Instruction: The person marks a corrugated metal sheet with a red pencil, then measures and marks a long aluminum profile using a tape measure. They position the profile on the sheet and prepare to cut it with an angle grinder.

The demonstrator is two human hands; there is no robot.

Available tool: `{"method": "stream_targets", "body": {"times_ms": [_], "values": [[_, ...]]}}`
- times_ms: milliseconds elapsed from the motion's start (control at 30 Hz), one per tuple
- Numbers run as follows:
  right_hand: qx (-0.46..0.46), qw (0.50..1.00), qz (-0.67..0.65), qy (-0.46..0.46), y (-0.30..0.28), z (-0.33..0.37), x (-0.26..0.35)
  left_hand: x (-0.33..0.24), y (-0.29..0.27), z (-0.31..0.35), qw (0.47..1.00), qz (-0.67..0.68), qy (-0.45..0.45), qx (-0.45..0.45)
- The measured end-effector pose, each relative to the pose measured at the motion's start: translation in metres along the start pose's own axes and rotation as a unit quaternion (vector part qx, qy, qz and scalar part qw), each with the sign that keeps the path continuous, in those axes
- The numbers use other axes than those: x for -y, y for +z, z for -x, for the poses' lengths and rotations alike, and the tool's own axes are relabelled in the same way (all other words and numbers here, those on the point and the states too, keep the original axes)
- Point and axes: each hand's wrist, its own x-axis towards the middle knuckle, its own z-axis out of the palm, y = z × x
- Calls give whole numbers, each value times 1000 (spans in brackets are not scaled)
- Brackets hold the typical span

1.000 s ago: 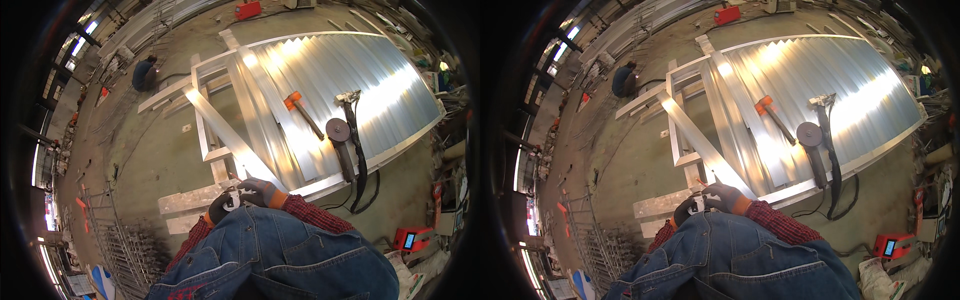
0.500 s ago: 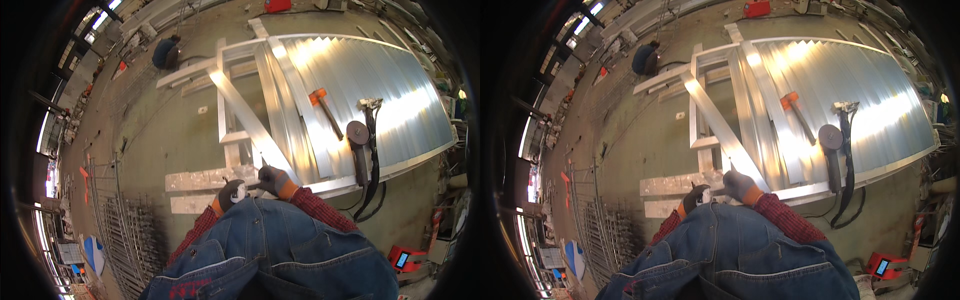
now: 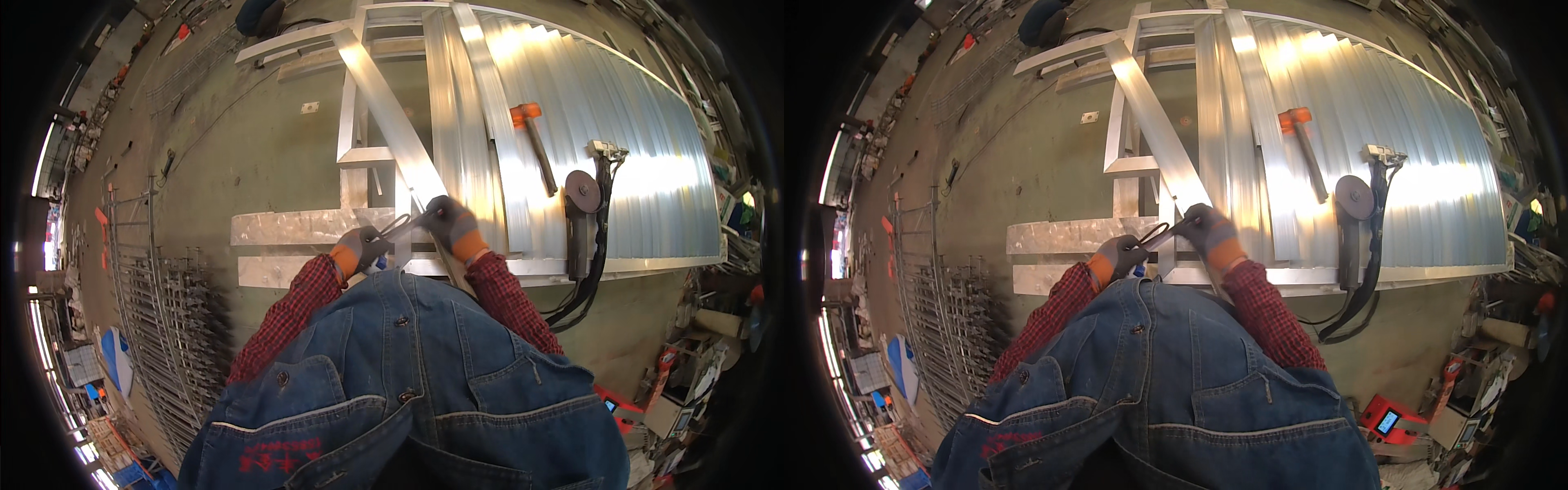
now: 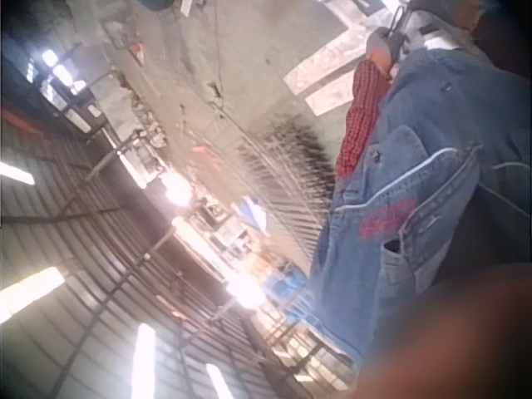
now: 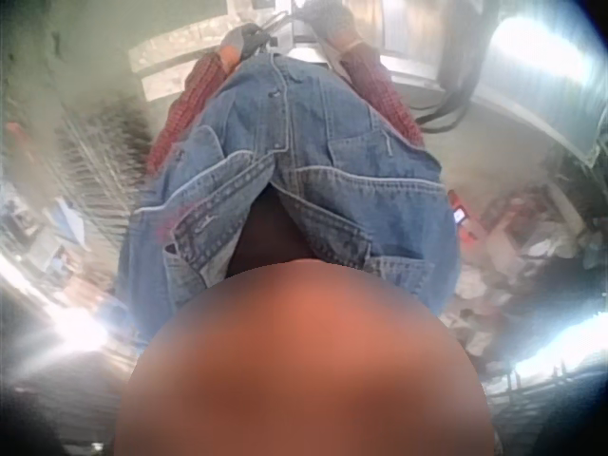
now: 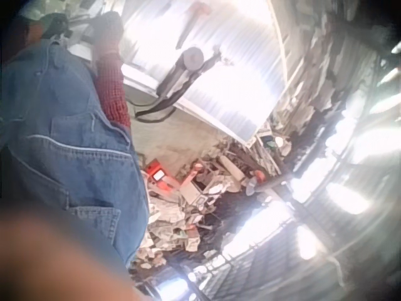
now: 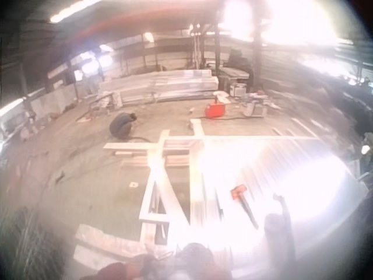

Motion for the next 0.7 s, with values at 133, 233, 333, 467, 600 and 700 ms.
{"method": "stream_targets", "body": {"times_ms": [133,233,333,467,600,700], "values": [[-66,996,13,53,-30,-35,-24,6,-4,-9,996,83,-25,-23],[-70,988,127,45,-33,-50,-32,-5,-6,-17,999,33,-25,-20],[-80,982,166,44,-25,-61,-33,-17,-7,-27,998,-1,-68,-19],[-87,975,201,26,-11,-63,-33,-16,-15,-44,992,-93,-69,-59],[-107,975,191,39,-3,-61,-34,-7,-17,-56,984,-161,-19,-78],[-119,974,183,60,1,-61,-36,-5,-14,-58,973,-192,27,-122]]}}
